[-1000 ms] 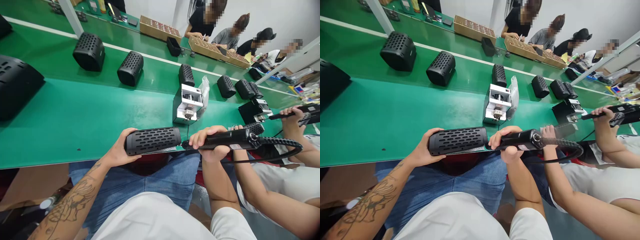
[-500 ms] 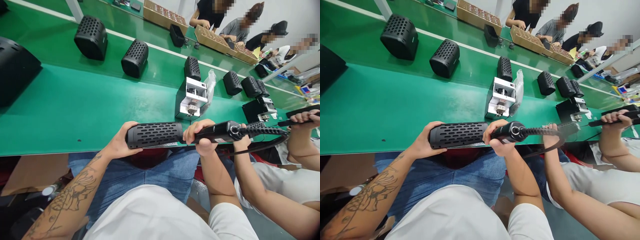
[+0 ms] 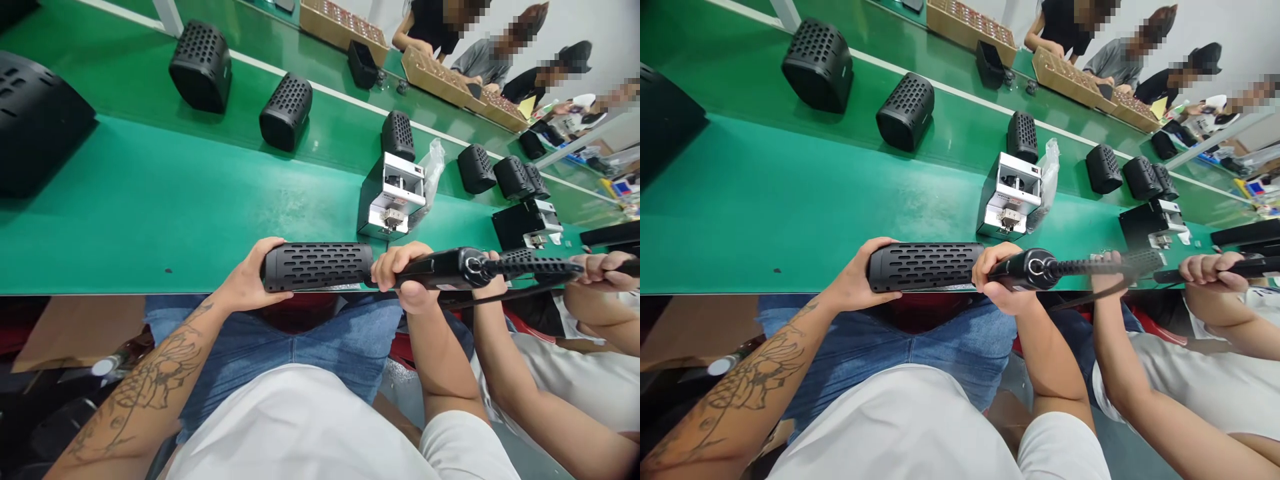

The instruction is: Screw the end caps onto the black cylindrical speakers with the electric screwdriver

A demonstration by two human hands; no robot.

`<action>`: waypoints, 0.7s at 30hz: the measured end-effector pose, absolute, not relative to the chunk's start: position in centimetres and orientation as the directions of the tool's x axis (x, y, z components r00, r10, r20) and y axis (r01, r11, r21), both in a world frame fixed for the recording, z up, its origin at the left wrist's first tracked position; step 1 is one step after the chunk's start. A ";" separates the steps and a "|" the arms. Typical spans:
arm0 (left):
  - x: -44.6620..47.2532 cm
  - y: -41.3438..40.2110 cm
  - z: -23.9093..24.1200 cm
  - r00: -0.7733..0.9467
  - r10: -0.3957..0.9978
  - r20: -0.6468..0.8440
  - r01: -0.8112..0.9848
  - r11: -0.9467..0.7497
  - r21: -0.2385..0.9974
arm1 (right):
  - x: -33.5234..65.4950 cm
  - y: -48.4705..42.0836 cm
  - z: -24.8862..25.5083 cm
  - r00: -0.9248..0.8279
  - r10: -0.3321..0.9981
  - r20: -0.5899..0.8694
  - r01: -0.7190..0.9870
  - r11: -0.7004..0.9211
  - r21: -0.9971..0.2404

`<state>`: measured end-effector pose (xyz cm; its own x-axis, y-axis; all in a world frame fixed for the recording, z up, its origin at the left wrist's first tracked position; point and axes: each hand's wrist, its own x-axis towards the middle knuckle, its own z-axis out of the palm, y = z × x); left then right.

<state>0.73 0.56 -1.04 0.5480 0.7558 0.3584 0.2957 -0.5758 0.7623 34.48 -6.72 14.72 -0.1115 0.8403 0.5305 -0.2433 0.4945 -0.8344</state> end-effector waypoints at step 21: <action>1.1 0.4 -1.5 0.514 0.757 0.403 0.295 -0.597 0.746 | 41.2 2.0 15.0 0.489 0.688 0.536 0.259 0.472 -0.842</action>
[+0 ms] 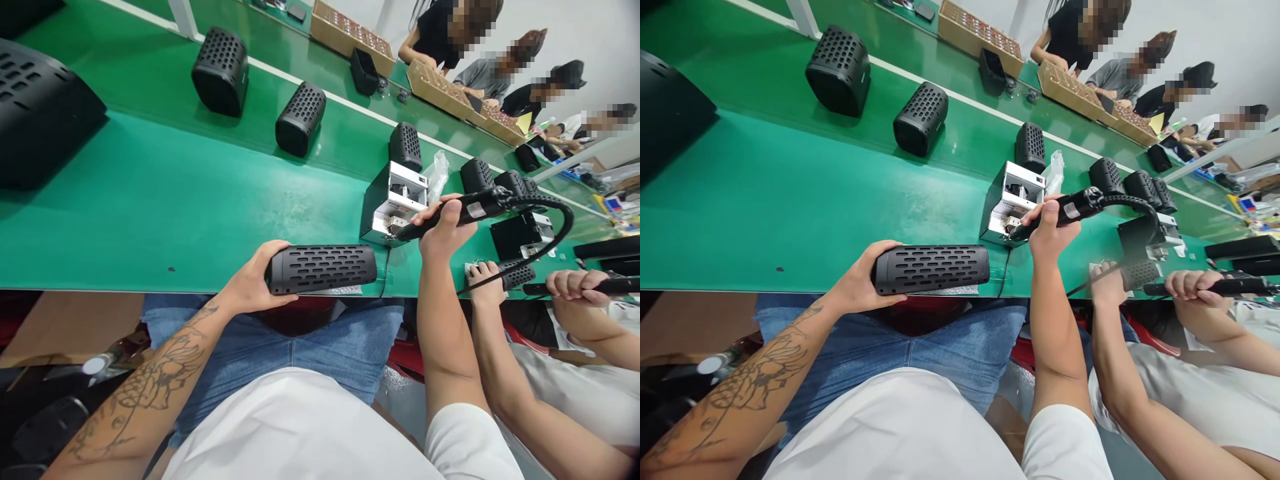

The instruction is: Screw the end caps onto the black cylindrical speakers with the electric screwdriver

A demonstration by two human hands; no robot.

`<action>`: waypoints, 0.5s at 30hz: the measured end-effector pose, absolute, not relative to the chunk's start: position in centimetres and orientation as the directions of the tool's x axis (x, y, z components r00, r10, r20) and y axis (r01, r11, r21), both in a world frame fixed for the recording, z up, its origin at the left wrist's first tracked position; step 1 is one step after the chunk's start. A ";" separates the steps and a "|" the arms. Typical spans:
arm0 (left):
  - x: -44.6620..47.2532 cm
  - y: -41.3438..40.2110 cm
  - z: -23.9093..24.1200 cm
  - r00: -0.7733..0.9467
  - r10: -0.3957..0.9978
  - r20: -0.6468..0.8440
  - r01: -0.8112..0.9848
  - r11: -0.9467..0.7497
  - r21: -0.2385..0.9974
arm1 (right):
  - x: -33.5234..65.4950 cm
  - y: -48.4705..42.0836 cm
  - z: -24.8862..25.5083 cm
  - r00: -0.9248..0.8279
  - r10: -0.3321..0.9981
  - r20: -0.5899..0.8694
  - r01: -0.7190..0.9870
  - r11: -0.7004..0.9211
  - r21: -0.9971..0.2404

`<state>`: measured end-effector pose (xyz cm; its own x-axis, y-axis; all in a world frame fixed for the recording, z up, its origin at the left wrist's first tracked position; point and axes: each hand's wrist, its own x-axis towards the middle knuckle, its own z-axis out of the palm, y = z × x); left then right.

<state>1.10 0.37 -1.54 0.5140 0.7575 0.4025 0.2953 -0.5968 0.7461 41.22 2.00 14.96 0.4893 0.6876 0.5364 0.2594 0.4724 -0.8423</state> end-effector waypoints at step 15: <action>1.4 0.3 -1.1 0.527 0.740 0.417 0.253 -0.605 0.755 | 28.7 -5.4 16.4 0.064 0.827 0.558 -0.166 0.560 -0.812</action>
